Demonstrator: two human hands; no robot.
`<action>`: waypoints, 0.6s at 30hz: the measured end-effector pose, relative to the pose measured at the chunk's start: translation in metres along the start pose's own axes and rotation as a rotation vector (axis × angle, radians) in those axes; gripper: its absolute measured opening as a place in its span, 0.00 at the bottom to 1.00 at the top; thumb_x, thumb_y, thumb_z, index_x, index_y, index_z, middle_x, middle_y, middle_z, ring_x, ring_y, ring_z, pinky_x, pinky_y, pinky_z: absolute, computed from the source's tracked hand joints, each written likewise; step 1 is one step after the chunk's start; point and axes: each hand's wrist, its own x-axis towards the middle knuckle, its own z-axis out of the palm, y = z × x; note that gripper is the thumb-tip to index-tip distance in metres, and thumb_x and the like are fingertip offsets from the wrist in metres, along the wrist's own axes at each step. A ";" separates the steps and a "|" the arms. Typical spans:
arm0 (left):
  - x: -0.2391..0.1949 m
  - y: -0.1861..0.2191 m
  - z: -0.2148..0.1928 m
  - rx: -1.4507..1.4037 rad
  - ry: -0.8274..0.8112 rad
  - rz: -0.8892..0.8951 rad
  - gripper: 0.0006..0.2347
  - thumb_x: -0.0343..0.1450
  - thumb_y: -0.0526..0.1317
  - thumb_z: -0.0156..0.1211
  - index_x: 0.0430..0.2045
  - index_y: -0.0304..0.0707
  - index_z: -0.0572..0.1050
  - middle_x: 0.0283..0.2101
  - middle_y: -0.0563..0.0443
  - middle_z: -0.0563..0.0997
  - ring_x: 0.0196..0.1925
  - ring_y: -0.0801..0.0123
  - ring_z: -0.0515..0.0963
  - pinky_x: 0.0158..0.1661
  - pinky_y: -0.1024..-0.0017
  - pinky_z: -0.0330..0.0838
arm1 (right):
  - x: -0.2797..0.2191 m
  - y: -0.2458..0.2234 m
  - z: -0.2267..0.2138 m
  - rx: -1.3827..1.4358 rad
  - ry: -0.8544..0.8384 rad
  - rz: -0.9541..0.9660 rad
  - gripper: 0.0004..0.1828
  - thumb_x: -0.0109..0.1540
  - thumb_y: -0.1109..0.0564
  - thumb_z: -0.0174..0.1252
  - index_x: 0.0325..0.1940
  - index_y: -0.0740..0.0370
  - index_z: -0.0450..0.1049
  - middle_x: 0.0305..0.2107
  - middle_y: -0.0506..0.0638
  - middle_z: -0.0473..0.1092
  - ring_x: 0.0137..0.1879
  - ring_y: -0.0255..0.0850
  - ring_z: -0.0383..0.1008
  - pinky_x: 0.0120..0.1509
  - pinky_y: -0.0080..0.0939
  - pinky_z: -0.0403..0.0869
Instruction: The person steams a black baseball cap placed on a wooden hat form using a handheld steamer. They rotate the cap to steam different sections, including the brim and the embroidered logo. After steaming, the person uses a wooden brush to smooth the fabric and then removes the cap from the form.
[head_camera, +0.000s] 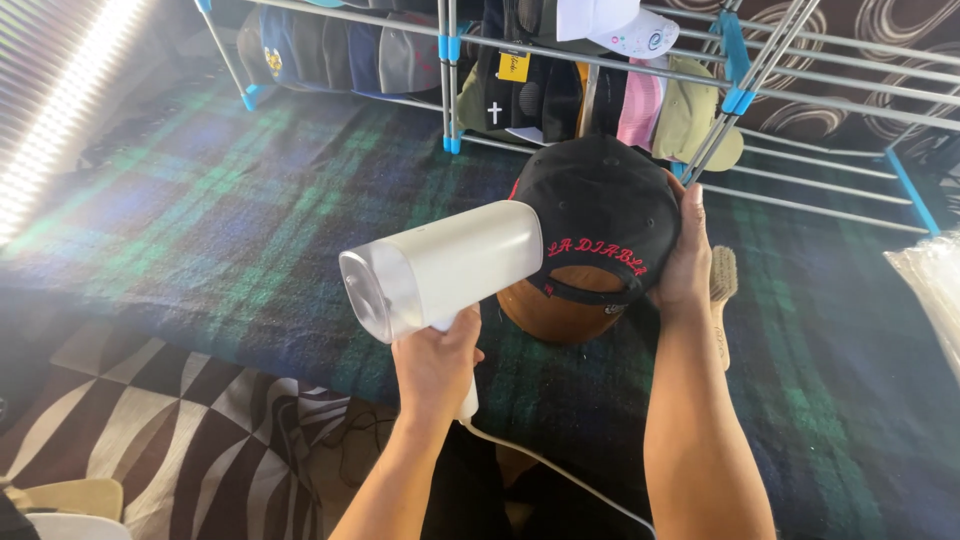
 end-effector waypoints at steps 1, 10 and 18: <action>0.003 -0.002 -0.001 0.005 0.003 0.002 0.24 0.65 0.39 0.62 0.52 0.15 0.72 0.25 0.38 0.81 0.21 0.66 0.83 0.27 0.69 0.81 | 0.000 -0.001 0.001 0.006 -0.001 0.002 0.33 0.66 0.33 0.51 0.67 0.55 0.71 0.45 0.58 0.78 0.44 0.42 0.84 0.52 0.39 0.85; 0.042 -0.019 -0.003 0.070 -0.062 -0.121 0.12 0.69 0.43 0.59 0.23 0.29 0.77 0.15 0.46 0.78 0.17 0.65 0.82 0.22 0.70 0.81 | -0.003 -0.003 0.001 -0.039 -0.012 0.008 0.36 0.66 0.30 0.50 0.69 0.55 0.69 0.47 0.60 0.77 0.44 0.44 0.83 0.51 0.39 0.85; 0.079 -0.022 -0.014 -0.046 -0.101 -0.201 0.14 0.67 0.40 0.60 0.30 0.20 0.72 0.17 0.42 0.76 0.12 0.63 0.78 0.16 0.67 0.78 | 0.003 0.005 -0.002 0.053 0.005 -0.004 0.32 0.66 0.33 0.52 0.66 0.55 0.72 0.44 0.62 0.78 0.40 0.44 0.84 0.44 0.36 0.86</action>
